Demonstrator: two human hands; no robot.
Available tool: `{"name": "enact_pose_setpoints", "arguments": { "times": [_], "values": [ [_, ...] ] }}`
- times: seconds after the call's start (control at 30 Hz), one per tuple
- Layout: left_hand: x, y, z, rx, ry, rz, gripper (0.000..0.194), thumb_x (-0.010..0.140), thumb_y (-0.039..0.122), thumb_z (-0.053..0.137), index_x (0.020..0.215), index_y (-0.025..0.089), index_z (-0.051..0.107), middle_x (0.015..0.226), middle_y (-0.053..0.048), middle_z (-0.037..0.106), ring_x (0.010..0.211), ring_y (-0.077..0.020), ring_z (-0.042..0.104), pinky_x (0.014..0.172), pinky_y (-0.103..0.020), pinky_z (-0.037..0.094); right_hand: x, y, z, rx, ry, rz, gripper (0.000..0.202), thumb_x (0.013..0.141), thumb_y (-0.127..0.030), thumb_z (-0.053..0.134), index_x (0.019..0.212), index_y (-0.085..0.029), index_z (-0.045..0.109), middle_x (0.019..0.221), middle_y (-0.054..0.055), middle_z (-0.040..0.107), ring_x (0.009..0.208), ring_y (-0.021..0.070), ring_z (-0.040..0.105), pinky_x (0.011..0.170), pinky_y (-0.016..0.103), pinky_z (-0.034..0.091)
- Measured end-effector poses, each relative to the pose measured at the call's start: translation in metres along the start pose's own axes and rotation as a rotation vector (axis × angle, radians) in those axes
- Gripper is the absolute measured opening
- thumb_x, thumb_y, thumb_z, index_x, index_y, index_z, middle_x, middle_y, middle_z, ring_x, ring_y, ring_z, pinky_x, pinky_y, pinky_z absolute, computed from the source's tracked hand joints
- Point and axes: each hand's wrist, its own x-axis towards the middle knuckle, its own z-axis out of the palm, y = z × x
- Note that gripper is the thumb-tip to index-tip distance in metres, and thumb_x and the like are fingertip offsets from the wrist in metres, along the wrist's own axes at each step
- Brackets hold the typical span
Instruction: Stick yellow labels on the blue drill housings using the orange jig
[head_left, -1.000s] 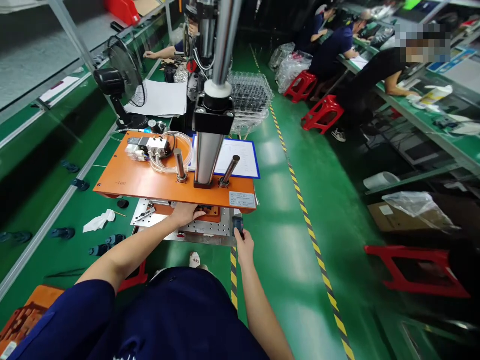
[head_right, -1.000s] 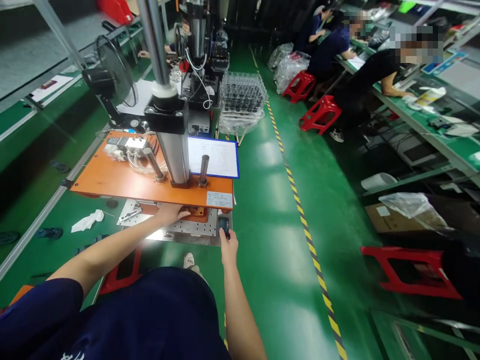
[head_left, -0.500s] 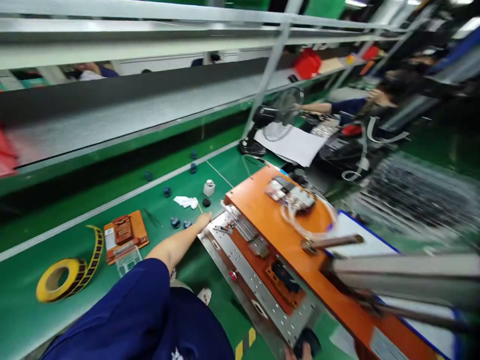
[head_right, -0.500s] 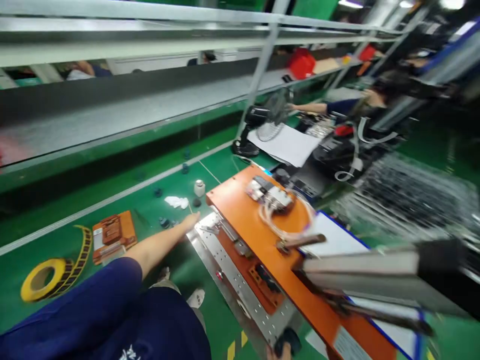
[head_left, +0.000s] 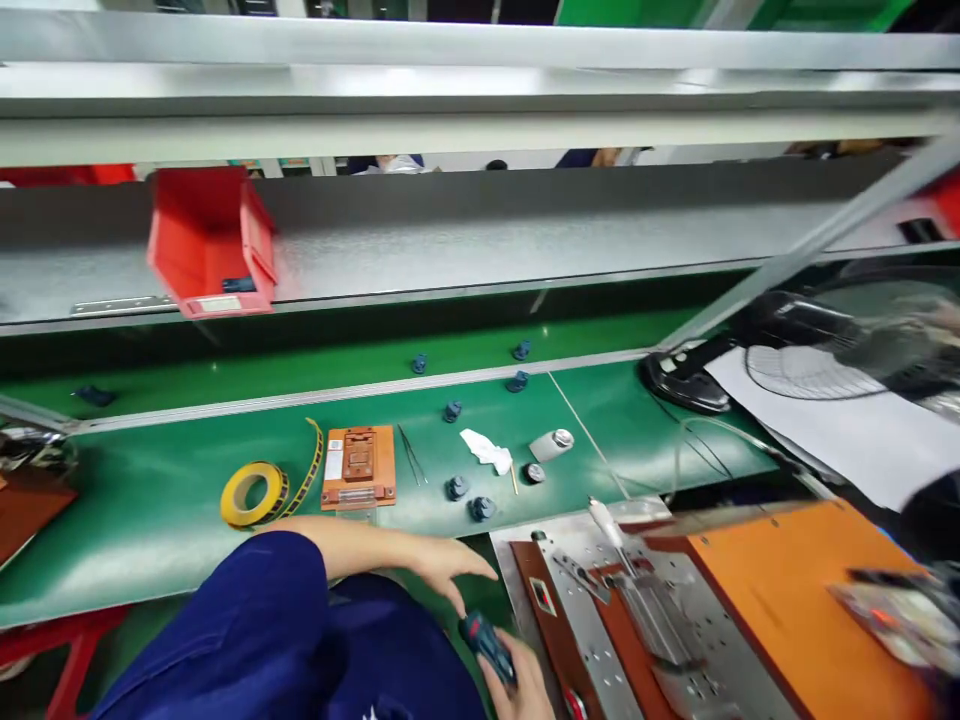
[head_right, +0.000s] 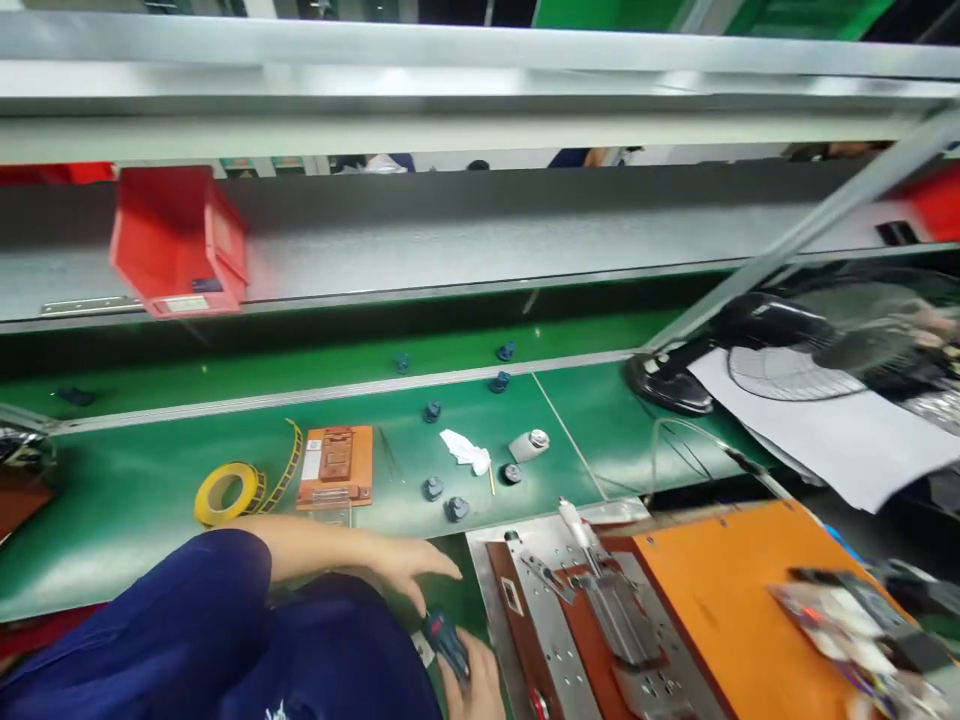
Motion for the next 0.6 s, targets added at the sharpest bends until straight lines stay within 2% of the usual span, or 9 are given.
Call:
{"name": "enact_pose_setpoints", "arguments": {
  "times": [0.07, 0.13, 0.2, 0.27, 0.33, 0.4, 0.47, 0.53, 0.6],
  "values": [
    [-0.032, -0.005, -0.015, 0.078, -0.056, 0.072, 0.066, 0.071, 0.051, 0.082, 0.126, 0.020, 0.064, 0.122, -0.011, 0.070, 0.113, -0.0326, 0.066, 0.094, -0.039, 0.051, 0.049, -0.030, 0.025, -0.006, -0.079, -0.119, 0.027, 0.092, -0.043, 0.056, 0.110, -0.027, 0.067, 0.108, 0.010, 0.069, 0.103, 0.0302, 0.068, 0.088, 0.042, 0.059],
    [-0.063, -0.012, -0.035, 0.119, 0.033, 0.025, 0.064, 0.071, 0.048, 0.082, 0.126, 0.021, 0.063, 0.117, -0.011, 0.072, 0.106, -0.0324, 0.068, 0.090, -0.039, 0.053, 0.093, -0.066, 0.047, -0.026, -0.189, -0.237, 0.029, 0.091, -0.033, 0.053, 0.116, -0.027, 0.066, 0.113, 0.010, 0.068, 0.108, 0.0286, 0.067, 0.094, 0.043, 0.057],
    [-0.094, -0.023, -0.063, 0.068, 0.279, -0.085, 0.063, 0.060, 0.039, 0.090, 0.117, 0.023, 0.069, 0.108, -0.008, 0.075, 0.100, -0.0306, 0.070, 0.087, -0.037, 0.054, 0.129, -0.101, 0.066, -0.035, -0.271, -0.315, 0.037, 0.091, -0.027, 0.050, 0.127, -0.027, 0.061, 0.126, 0.011, 0.063, 0.116, 0.0272, 0.064, 0.097, 0.042, 0.056],
    [-0.126, -0.041, -0.100, -0.011, 0.589, -0.212, 0.058, 0.052, 0.030, 0.094, 0.107, 0.023, 0.074, 0.101, -0.004, 0.076, 0.096, -0.0273, 0.071, 0.087, -0.034, 0.054, 0.154, -0.129, 0.084, -0.041, -0.275, -0.350, 0.046, 0.092, -0.029, 0.050, 0.138, -0.025, 0.053, 0.139, 0.013, 0.054, 0.126, 0.0281, 0.058, 0.100, 0.043, 0.054],
    [-0.161, -0.065, -0.146, -0.043, 0.891, -0.353, 0.050, 0.058, 0.027, 0.090, 0.105, 0.022, 0.073, 0.103, -0.003, 0.075, 0.098, -0.0248, 0.070, 0.091, -0.034, 0.054, 0.168, -0.146, 0.099, -0.044, -0.266, -0.356, 0.048, 0.093, -0.033, 0.051, 0.140, -0.025, 0.051, 0.140, 0.014, 0.054, 0.127, 0.0293, 0.058, 0.100, 0.045, 0.054],
    [-0.197, -0.094, -0.198, -0.030, 1.146, -0.489, 0.046, 0.075, 0.029, 0.079, 0.119, 0.019, 0.066, 0.116, -0.007, 0.071, 0.108, -0.0245, 0.067, 0.098, -0.040, 0.051, 0.174, -0.149, 0.112, -0.031, -0.322, -0.345, 0.039, 0.094, -0.037, 0.051, 0.130, -0.026, 0.060, 0.123, 0.013, 0.066, 0.114, 0.0287, 0.066, 0.095, 0.043, 0.057],
    [-0.229, -0.124, -0.251, -0.026, 1.363, -0.635, 0.045, 0.085, 0.030, 0.071, 0.126, 0.016, 0.060, 0.123, -0.011, 0.067, 0.112, -0.0245, 0.064, 0.099, -0.044, 0.050, 0.173, -0.141, 0.123, -0.008, -0.408, -0.312, 0.030, 0.094, -0.038, 0.052, 0.117, -0.027, 0.067, 0.105, 0.011, 0.072, 0.096, 0.0272, 0.072, 0.084, 0.038, 0.061],
    [-0.253, -0.152, -0.295, -0.030, 1.517, -0.770, 0.039, 0.091, 0.033, 0.066, 0.125, 0.015, 0.059, 0.123, -0.011, 0.064, 0.109, -0.0240, 0.064, 0.096, -0.046, 0.052, 0.170, -0.126, 0.130, 0.010, -0.470, -0.272, 0.028, 0.092, -0.041, 0.053, 0.109, -0.028, 0.070, 0.098, 0.010, 0.074, 0.087, 0.0269, 0.075, 0.077, 0.037, 0.062],
    [-0.266, -0.176, -0.327, -0.039, 1.617, -0.880, 0.035, 0.094, 0.034, 0.063, 0.123, 0.016, 0.059, 0.122, -0.010, 0.063, 0.106, -0.0231, 0.064, 0.092, -0.046, 0.054, 0.167, -0.108, 0.135, 0.013, -0.515, -0.230, 0.028, 0.090, -0.044, 0.055, 0.107, -0.028, 0.072, 0.097, 0.009, 0.075, 0.084, 0.0271, 0.076, 0.074, 0.035, 0.063]
  ]
}}
